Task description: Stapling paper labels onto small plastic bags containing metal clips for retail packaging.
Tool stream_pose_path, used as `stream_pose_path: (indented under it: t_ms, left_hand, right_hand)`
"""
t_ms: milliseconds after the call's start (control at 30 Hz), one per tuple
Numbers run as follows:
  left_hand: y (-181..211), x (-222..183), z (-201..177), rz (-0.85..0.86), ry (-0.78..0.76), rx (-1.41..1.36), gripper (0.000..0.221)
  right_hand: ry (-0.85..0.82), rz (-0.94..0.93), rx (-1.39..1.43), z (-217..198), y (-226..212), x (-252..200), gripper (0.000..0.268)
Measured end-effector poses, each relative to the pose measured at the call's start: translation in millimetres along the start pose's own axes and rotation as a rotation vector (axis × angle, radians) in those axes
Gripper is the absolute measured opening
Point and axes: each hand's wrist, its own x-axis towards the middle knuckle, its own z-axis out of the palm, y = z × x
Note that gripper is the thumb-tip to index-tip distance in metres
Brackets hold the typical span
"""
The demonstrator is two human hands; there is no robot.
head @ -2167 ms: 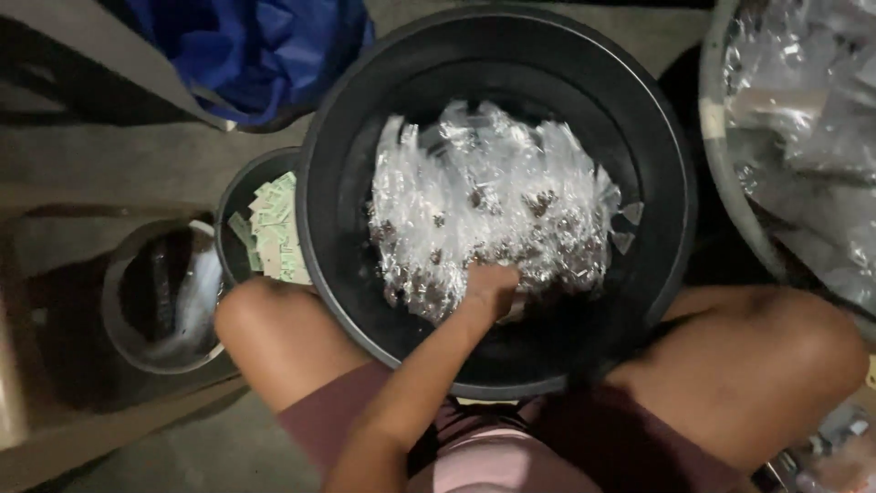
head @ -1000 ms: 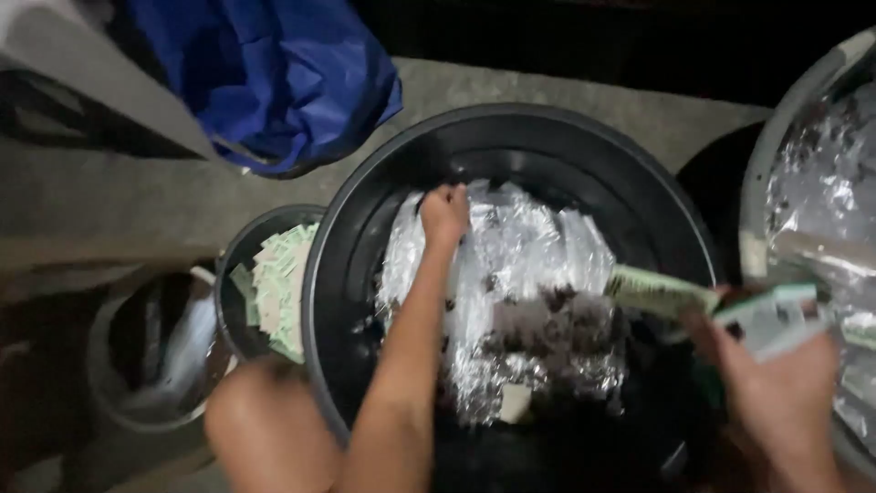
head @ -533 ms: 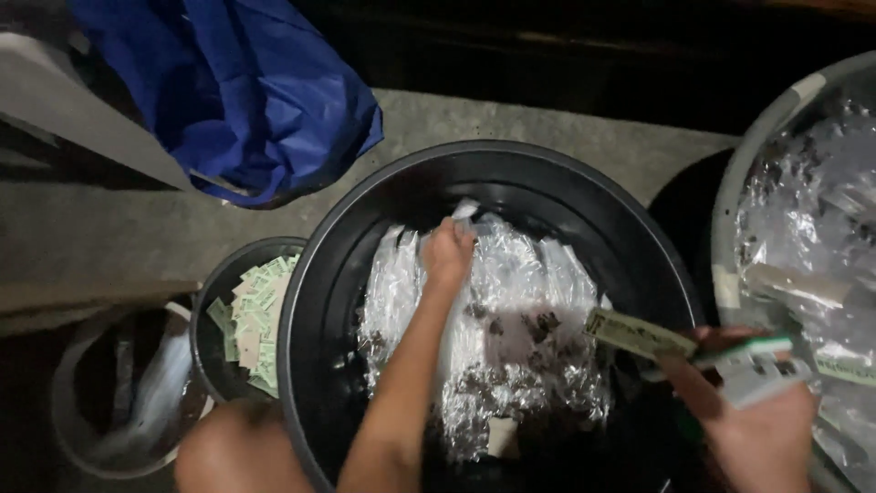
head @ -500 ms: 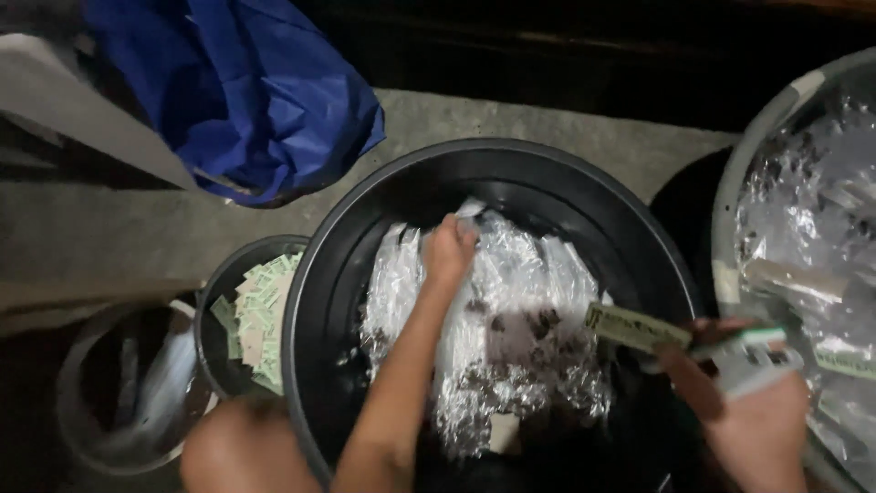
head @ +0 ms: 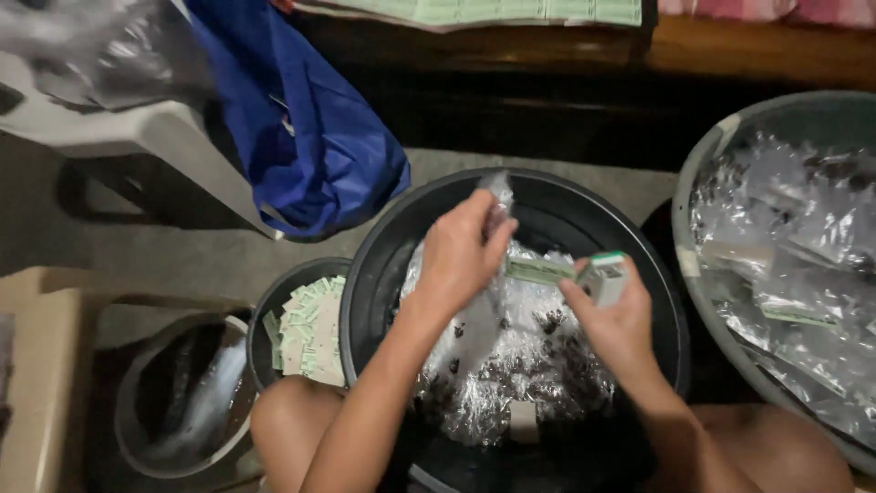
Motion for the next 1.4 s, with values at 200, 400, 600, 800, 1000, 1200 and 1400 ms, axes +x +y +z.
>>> stream_pose_path:
  t_ms: [200,400,600,800,1000,1200,1400]
  left_hand:
    - [52.2,-72.0,-25.5,0.305,-0.004,0.017,0.007]
    - [70.6,-72.8,-61.4,0.262,0.192,-0.102,0.042]
    - [86.3,-59.3,-44.1,0.260,0.117,-0.554,0.048]
    - [87.7,-64.3,-35.1,0.297,0.102,-0.591,0.023]
    - [82.2,-90.7,-23.4,0.091,0.188,-0.476,0.066]
    - [73.7,-95.0,-4.3,-0.217,-0.034,-0.866,0.095]
    - [65.4,-90.5,-15.5,-0.122,0.002,-0.966,0.078]
  right_hand:
    - [0.014,-0.171,0.121,10.6,-66.6,11.9,0.031]
    - [-0.069,-0.207,0.187,-25.0,-90.1,6.6,0.036]
    - [-0.141,-0.132,0.259,-38.8,-100.3,-14.0,0.038]
    - [-0.111,-0.014,0.335,-45.5,-106.1,-28.5,0.037]
    - [0.011,0.039,0.307,-42.7,-91.9,-25.4,0.033]
    - [0.040,0.110,0.227,-36.6,-99.7,-31.0,0.034]
    - [0.032,0.112,-0.122,-65.9,-68.0,-9.4,0.046]
